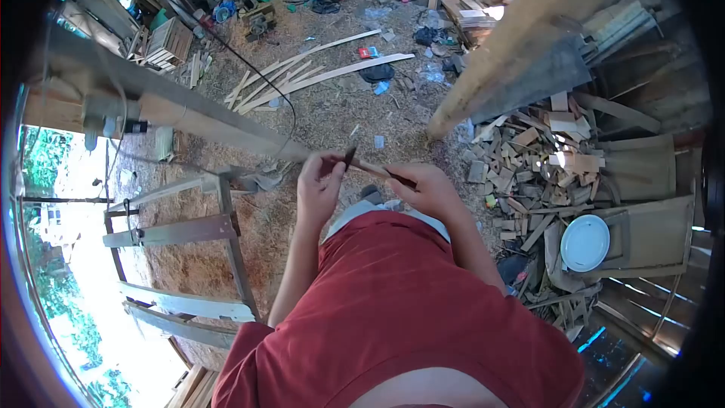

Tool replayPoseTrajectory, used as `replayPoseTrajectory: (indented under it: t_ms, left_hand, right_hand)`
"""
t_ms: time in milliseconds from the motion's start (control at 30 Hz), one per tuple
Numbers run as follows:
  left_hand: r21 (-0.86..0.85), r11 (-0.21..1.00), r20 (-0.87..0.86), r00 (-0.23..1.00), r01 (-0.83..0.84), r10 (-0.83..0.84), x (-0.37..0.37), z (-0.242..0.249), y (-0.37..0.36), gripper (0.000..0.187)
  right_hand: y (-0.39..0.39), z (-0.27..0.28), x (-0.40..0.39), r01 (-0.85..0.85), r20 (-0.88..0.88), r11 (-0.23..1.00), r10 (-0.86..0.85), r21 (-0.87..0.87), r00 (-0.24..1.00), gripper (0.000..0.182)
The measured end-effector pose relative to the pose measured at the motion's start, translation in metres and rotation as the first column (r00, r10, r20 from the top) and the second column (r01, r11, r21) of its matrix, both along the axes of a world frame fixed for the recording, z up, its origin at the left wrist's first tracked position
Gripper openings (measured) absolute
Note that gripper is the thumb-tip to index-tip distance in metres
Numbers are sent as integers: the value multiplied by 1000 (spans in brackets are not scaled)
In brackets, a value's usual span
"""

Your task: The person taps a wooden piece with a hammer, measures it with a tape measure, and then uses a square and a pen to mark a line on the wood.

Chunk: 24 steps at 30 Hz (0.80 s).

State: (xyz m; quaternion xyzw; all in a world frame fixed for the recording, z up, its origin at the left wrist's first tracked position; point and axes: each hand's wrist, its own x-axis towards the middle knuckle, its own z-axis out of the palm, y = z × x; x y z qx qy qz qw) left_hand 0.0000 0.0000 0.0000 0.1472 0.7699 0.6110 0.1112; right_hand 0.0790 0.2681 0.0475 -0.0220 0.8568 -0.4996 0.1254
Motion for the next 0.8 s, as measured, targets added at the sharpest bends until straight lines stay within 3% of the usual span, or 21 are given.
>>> replayPoseTrajectory:
  t_ms: [67,100,167,200,267,333,367,400,433,500,600,633,700,733,767,800]
  left_hand:
    - [134,980,-65,985,-150,160,-2,27,29,17]
    - [-31,988,-44,988,-149,147,-96,49,-11,17]
    - [177,973,-50,986,-148,160,-155,42,18,22]
    - [24,1000,-89,996,-8,10,-194,37,24,35]
    - [85,996,-86,996,-26,34,-242,27,42,33]
    - [210,973,-81,990,-99,118,-289,21,70,28]
    - [215,970,-81,988,-110,130,-318,14,74,28]
    - [107,991,-80,993,-75,84,-349,3,76,31]
    - [-1,999,-76,996,-37,37,-380,-9,79,35]
    - [7,998,-37,997,-65,65,-441,-33,88,35]
    - [148,926,50,938,-347,343,-527,-50,97,14]
    - [140,916,46,926,-377,374,-555,-50,92,14]
    - [-78,915,147,903,-396,403,-601,-42,70,31]
    - [-106,898,51,900,-426,433,-619,-42,56,31]
    - [-105,879,63,879,-464,472,-634,-42,43,31]
    - [6,814,32,813,-582,581,-648,-29,37,24]
  right_hand:
    - [9,12,-1,72,-258,995,-54,62,965,40]
    - [-37,-4,-93,76,-201,993,-94,-94,975,40]
    - [-17,1,-143,117,-271,986,-146,-122,951,37]
    - [-3,-4,-169,114,-274,988,-137,-100,952,37]
    - [7,-16,-208,219,-169,963,-244,-156,955,38]
    - [21,-24,-258,230,-106,959,-249,-166,963,37]
    - [30,-28,-290,253,-63,951,-268,-179,961,35]
    - [40,-32,-324,244,-72,954,-259,-173,963,35]
    - [50,-37,-360,210,-26,964,-217,-163,976,34]
    - [74,-52,-440,156,1,978,-157,-138,988,33]
    - [95,-68,-577,-103,1,984,104,-147,995,35]
    - [94,-65,-621,-135,-1,978,137,-156,991,35]
    - [78,-54,-700,-317,-69,946,322,64,944,37]
    - [64,-50,-736,-362,-61,931,365,55,929,37]
    - [50,-47,-769,-427,-116,904,428,29,897,36]
    - [36,-46,-796,-484,-159,875,479,8,864,35]
